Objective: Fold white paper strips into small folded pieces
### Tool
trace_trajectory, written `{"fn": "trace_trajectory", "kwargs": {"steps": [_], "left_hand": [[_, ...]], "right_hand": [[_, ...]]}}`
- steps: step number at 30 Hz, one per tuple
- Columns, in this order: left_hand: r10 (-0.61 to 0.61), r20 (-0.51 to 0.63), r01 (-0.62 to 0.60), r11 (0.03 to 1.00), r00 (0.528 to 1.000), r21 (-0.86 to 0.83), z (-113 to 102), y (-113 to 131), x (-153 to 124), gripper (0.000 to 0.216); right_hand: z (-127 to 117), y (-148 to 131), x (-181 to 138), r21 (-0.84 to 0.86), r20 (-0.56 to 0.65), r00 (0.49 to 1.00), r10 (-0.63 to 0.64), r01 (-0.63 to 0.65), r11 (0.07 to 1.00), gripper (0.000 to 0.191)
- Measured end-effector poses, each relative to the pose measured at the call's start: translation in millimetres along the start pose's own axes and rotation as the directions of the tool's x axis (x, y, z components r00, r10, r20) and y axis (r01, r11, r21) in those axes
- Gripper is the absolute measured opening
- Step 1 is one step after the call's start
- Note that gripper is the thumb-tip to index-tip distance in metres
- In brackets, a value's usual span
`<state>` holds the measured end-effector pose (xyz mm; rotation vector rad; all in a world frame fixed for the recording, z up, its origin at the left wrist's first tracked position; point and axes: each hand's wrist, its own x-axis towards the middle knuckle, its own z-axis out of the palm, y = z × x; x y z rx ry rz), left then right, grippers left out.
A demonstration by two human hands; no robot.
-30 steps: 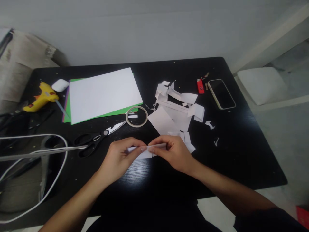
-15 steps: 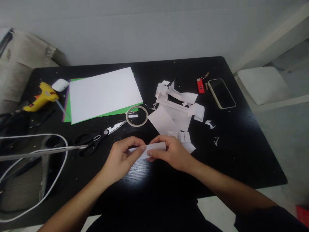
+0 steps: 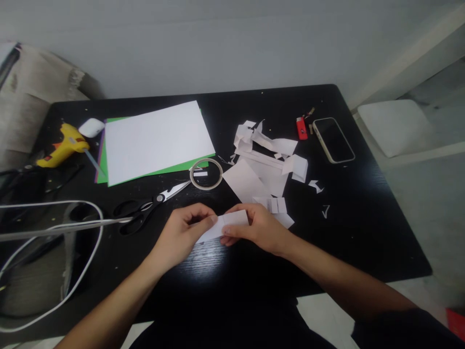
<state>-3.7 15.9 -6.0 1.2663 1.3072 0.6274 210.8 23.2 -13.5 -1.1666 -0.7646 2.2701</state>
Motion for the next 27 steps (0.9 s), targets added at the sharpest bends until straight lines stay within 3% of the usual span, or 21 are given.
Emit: {"fn": "trace_trajectory", "kwargs": {"steps": [12,16,22,27], "left_hand": [[0.091,0.16,-0.124,0.97,0.983,0.209,-4,-2,-2,0.021],[0.087,0.151,-0.12,0.967,0.985,0.226,-3,-5,-3,0.026],[0.089,0.046,-0.093,0.991,0.995,0.1,-2,-5,-2,0.032],[0.09,0.085,-0.099,0.99,0.992,0.102,1,-3,-3,0.035]], "right_hand": [[-2,9,-3,-0.181,0.003,1.0,-0.005,0.006,0.983,0.038],[-2,9,-3,-0.234,0.004,1.0,-0.024,0.024,0.972,0.032],[-1,1,0,-0.162,-0.112,0.976,-0.186,0.166,0.973,0.032],[-1,1,0,-0.122,-0.173,0.959,-0.223,0.204,0.971,0.039]]}}
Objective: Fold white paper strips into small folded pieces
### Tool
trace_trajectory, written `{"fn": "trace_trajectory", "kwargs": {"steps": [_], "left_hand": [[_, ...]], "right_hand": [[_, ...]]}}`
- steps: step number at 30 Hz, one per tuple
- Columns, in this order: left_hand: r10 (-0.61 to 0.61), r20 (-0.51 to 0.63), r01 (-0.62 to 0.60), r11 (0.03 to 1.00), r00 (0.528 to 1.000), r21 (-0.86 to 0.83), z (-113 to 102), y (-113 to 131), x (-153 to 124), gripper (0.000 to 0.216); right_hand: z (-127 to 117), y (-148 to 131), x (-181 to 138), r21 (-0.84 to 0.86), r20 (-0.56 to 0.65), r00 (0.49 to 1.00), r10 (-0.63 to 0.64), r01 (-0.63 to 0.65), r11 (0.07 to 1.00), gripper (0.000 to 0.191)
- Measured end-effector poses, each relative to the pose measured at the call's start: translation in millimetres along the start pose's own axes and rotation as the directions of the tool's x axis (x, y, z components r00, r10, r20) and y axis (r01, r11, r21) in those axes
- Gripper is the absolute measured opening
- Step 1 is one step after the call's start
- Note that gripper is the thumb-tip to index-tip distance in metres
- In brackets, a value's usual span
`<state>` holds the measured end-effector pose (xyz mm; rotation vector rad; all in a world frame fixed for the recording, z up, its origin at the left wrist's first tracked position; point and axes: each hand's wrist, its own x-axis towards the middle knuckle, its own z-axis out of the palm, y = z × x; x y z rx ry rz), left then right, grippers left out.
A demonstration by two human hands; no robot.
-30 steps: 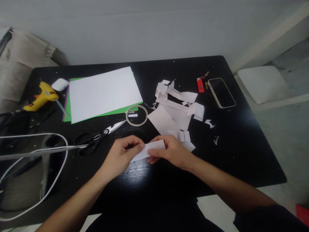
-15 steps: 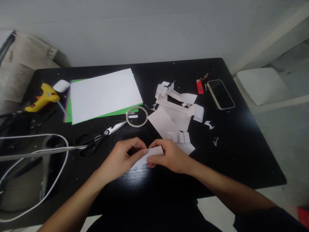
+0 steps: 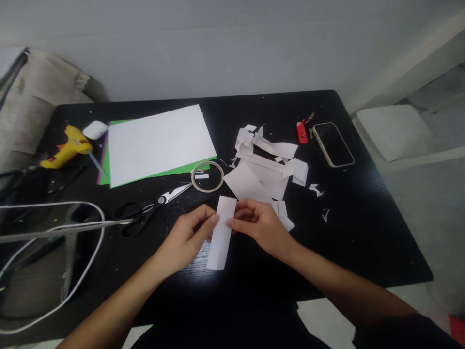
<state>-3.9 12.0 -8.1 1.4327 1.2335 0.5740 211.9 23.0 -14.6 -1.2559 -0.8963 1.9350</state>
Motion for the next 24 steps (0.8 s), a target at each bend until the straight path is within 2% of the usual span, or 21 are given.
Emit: {"fn": "trace_trajectory", "kwargs": {"steps": [9,17,21,24], "left_hand": [[0.053,-0.04,-0.051,0.998,0.998,0.035,5.5,-1.4,-5.2,0.035],[0.114,-0.082,-0.106,0.99,0.99,0.097,5.8,-5.9,-4.5,0.031],[0.096,-0.112,-0.091,0.995,0.989,0.045,6.2,-4.4,-4.2,0.031],[0.085,-0.089,-0.087,0.996,0.992,-0.021,5.7,-1.4,-2.5,0.03]], "right_hand": [[1.4,-0.1,1.3,-0.011,0.126,0.992,0.027,-0.026,1.0,0.035],[3.0,-2.4,-3.0,-0.083,0.086,0.996,-0.036,0.043,0.996,0.033],[3.7,-0.7,-3.7,-0.098,0.047,0.995,-0.091,0.095,0.991,0.029],[2.5,1.1,-3.9,-0.171,-0.005,0.987,-0.162,0.159,0.972,0.026]]}}
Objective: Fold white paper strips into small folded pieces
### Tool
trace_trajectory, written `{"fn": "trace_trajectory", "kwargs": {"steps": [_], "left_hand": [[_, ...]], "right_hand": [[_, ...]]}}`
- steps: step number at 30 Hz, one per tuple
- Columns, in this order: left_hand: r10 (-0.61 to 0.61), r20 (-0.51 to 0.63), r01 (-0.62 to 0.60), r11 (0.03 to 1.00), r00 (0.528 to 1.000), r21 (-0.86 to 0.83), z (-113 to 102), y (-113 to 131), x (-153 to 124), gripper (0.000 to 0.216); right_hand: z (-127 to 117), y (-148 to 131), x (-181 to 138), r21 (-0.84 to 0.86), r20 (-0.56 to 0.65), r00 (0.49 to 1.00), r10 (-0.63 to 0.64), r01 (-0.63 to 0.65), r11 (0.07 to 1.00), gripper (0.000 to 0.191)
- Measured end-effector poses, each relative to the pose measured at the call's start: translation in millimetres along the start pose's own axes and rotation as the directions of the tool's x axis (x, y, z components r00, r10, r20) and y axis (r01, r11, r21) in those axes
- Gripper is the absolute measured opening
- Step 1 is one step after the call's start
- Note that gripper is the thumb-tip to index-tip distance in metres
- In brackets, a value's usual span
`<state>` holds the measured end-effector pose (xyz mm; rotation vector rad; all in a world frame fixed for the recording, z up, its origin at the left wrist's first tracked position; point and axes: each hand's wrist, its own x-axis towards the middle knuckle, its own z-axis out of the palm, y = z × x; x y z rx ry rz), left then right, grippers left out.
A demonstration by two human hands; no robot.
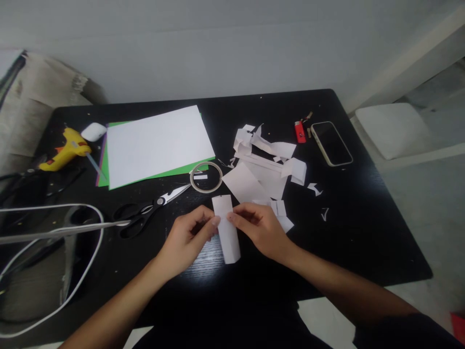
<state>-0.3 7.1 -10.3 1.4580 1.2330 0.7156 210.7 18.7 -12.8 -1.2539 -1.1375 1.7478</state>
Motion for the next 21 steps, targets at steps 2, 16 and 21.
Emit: {"fn": "trace_trajectory", "kwargs": {"steps": [2,16,21], "left_hand": [[-0.017,0.036,0.019,0.998,0.999,-0.051,-0.5,2.0,1.7,0.03],[-0.08,0.035,0.082,0.993,0.996,-0.079,0.7,-2.3,0.4,0.033],[-0.059,0.041,0.062,0.996,0.997,-0.061,-1.0,-0.3,4.0,0.034]], "right_hand": [[-0.7,0.5,-0.5,-0.053,-0.014,0.999,-0.037,0.036,0.998,0.025],[-0.5,-2.3,-1.5,-0.095,0.084,0.996,-0.036,0.044,0.995,0.024],[0.4,1.0,-0.5,-0.039,0.062,0.998,-0.025,0.028,0.999,0.021]]}}
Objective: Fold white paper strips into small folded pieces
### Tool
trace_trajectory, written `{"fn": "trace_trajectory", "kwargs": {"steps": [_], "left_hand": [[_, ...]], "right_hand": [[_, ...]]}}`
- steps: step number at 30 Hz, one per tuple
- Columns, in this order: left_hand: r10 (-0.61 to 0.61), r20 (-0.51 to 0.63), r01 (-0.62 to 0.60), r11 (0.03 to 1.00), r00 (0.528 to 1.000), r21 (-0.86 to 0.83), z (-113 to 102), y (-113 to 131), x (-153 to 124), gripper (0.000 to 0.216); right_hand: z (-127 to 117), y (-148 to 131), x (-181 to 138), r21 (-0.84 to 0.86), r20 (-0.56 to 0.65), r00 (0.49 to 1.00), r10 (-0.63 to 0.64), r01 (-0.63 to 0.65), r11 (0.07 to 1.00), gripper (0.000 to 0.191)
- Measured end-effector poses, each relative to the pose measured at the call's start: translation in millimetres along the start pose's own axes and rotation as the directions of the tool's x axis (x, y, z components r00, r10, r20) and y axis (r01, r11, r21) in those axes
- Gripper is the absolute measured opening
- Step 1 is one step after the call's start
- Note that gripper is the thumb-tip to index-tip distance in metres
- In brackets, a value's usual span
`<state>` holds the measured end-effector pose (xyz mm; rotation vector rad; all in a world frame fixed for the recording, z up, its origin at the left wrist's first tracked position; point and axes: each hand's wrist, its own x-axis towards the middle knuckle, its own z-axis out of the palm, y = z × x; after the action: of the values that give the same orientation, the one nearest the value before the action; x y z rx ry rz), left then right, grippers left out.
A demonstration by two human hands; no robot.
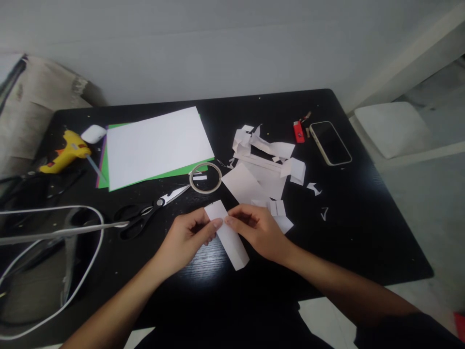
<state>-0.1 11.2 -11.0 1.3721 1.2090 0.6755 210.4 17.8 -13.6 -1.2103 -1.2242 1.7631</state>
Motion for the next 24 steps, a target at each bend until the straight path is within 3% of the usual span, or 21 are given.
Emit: {"fn": "trace_trajectory", "kwargs": {"steps": [9,15,24], "left_hand": [[-0.012,-0.074,-0.004,0.976,0.997,-0.217,0.1,1.0,1.3,0.019],[0.003,-0.069,-0.023,0.958,0.998,-0.285,1.4,1.2,0.4,0.023],[0.083,-0.114,-0.11,0.961,0.99,-0.253,3.5,-2.0,-1.0,0.012]], "right_hand": [[-2.5,-0.1,3.6,0.047,-0.046,0.996,0.074,-0.072,0.996,0.024],[-3.5,-0.1,5.0,0.121,-0.055,0.991,0.124,-0.117,0.986,0.027],[-1.9,4.6,3.6,0.166,-0.021,1.0,-0.005,0.009,0.986,0.019]]}}
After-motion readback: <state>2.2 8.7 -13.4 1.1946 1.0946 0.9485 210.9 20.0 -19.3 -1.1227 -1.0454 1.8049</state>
